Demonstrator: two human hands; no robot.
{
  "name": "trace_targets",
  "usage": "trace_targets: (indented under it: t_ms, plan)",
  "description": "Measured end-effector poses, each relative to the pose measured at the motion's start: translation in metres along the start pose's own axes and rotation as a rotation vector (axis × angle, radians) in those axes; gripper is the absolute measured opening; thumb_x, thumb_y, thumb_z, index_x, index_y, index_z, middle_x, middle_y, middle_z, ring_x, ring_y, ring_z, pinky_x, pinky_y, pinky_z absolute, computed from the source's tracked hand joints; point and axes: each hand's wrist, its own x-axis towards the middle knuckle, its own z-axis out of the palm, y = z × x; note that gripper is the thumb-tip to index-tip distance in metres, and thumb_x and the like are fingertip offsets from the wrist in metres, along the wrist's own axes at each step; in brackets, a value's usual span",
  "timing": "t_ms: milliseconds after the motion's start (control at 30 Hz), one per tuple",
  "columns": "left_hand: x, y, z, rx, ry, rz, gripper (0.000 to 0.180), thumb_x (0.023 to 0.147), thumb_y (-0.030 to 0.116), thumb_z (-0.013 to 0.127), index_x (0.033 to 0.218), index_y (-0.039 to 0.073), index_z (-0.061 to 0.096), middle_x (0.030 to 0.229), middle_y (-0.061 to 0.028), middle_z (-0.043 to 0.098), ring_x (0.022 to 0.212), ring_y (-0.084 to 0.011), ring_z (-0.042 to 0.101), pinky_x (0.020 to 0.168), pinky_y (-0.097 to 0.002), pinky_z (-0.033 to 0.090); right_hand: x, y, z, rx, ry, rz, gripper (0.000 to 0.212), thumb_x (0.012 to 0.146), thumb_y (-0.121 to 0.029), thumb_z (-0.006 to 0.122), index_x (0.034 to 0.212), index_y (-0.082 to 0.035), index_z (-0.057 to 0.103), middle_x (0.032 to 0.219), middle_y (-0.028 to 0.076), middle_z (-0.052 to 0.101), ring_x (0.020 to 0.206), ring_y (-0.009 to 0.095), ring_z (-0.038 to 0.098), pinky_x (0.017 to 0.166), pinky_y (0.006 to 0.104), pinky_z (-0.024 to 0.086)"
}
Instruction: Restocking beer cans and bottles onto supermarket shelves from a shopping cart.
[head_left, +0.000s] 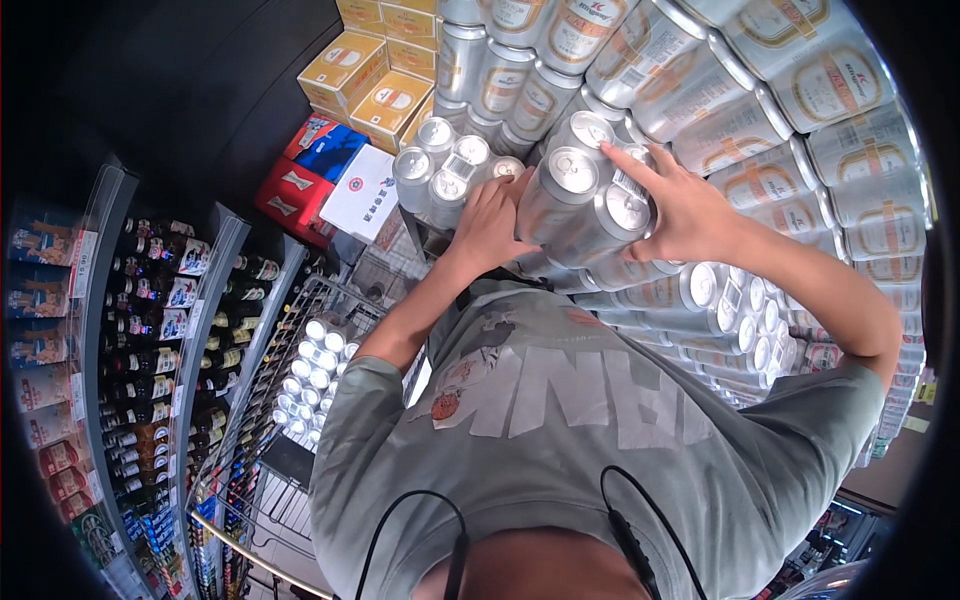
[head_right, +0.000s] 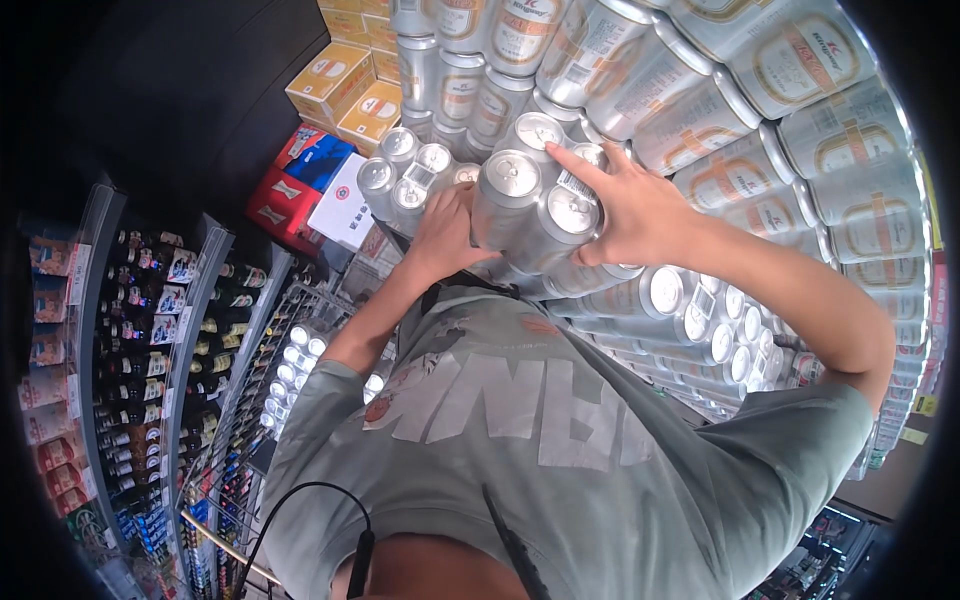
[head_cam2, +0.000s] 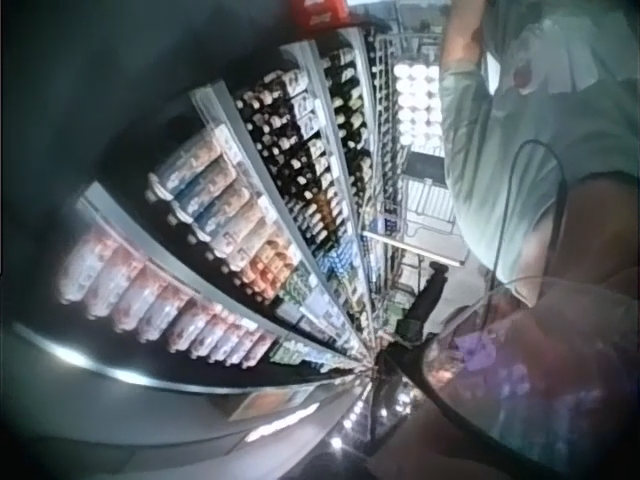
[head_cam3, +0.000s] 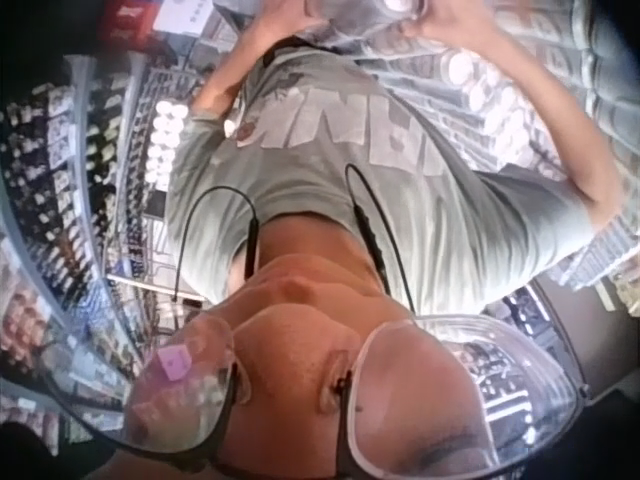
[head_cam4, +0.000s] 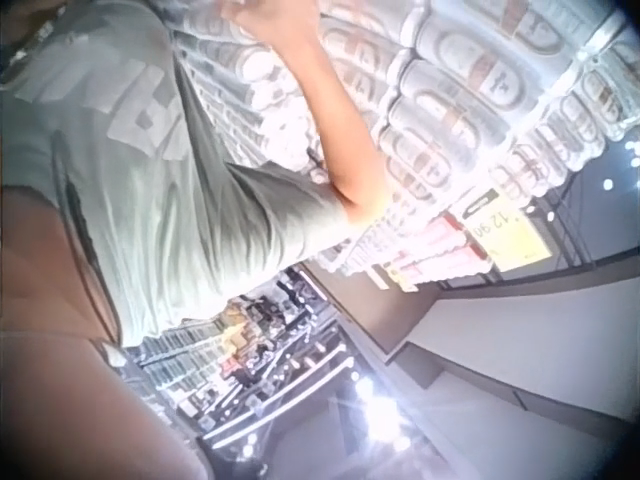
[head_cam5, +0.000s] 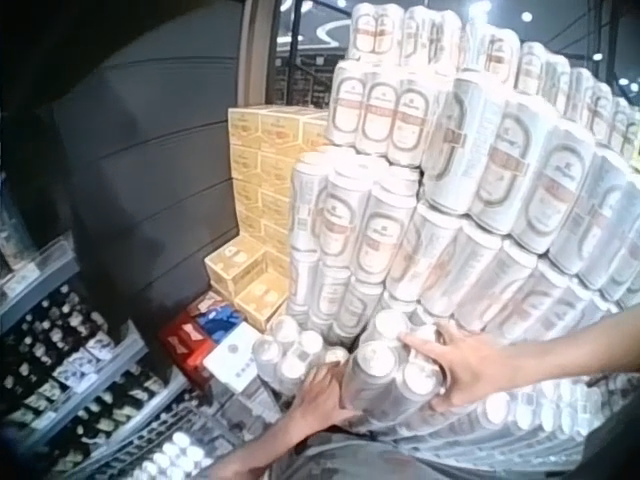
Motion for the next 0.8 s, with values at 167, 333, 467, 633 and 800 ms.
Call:
trace_targets:
  t_ms: [167,333,467,633,800]
  plan:
    - [0.001,0.003,-0.002,-0.041,0.004,-0.004,0.101,0.062,0.039,0.091,0.144,0.003,0.046,0.136,-0.0178,0.056,0.133,-0.0374,0.047,0.112,-0.0475,0.034,-0.010,0.001,0.018,-0.096,0.106,-0.006,0.121,0.061,-0.034,0.088,0.162,-0.035,0.021,0.136,0.027,0.044,0.102,0.047,0.065,0.095,0.0516,0.052]
    - [0.000,0.002,-0.004,-0.025,-0.001,0.018,0.098,0.063,0.039,0.092,0.140,-0.002,0.048,0.135,-0.0211,0.057,0.132,-0.0395,0.048,0.112,-0.0483,0.035,-0.008,0.010,0.021,0.017,0.127,-0.057,0.120,0.058,-0.024,0.089,0.161,-0.036,0.027,0.123,0.023,0.049,0.092,0.039,0.067,0.090,0.0494,0.052]
    - [-0.001,0.003,-0.002,-0.006,0.025,0.034,0.104,0.064,0.037,0.090,0.149,0.000,0.042,0.134,-0.0205,0.058,0.130,-0.0384,0.049,0.113,-0.0468,0.034,-0.007,0.013,0.023,0.004,0.171,-0.083,0.120,0.058,-0.026,0.089,0.161,-0.038,0.028,0.123,0.024,0.050,0.105,0.040,0.063,0.090,0.0476,0.050]
    - [-0.004,0.010,0.000,0.002,0.068,0.040,0.101,0.063,0.034,0.091,0.144,-0.004,0.044,0.135,-0.0222,0.057,0.131,-0.0399,0.049,0.112,-0.0485,0.035,-0.006,0.017,0.028,0.007,0.162,-0.086,0.119,0.060,-0.028,0.089,0.161,-0.039,0.027,0.122,0.023,0.050,0.111,0.040,0.060,0.088,0.0469,0.045]
    - [-0.007,0.011,0.003,0.000,0.045,-0.007,0.098,0.064,0.037,0.091,0.141,-0.007,0.047,0.138,-0.0258,0.054,0.133,-0.0400,0.047,0.113,-0.0500,0.034,-0.008,0.021,0.037,0.003,0.187,-0.089,0.116,0.061,-0.027,0.089,0.160,-0.038,0.031,0.120,0.022,0.051,0.110,0.040,0.059,0.090,0.0473,0.043]
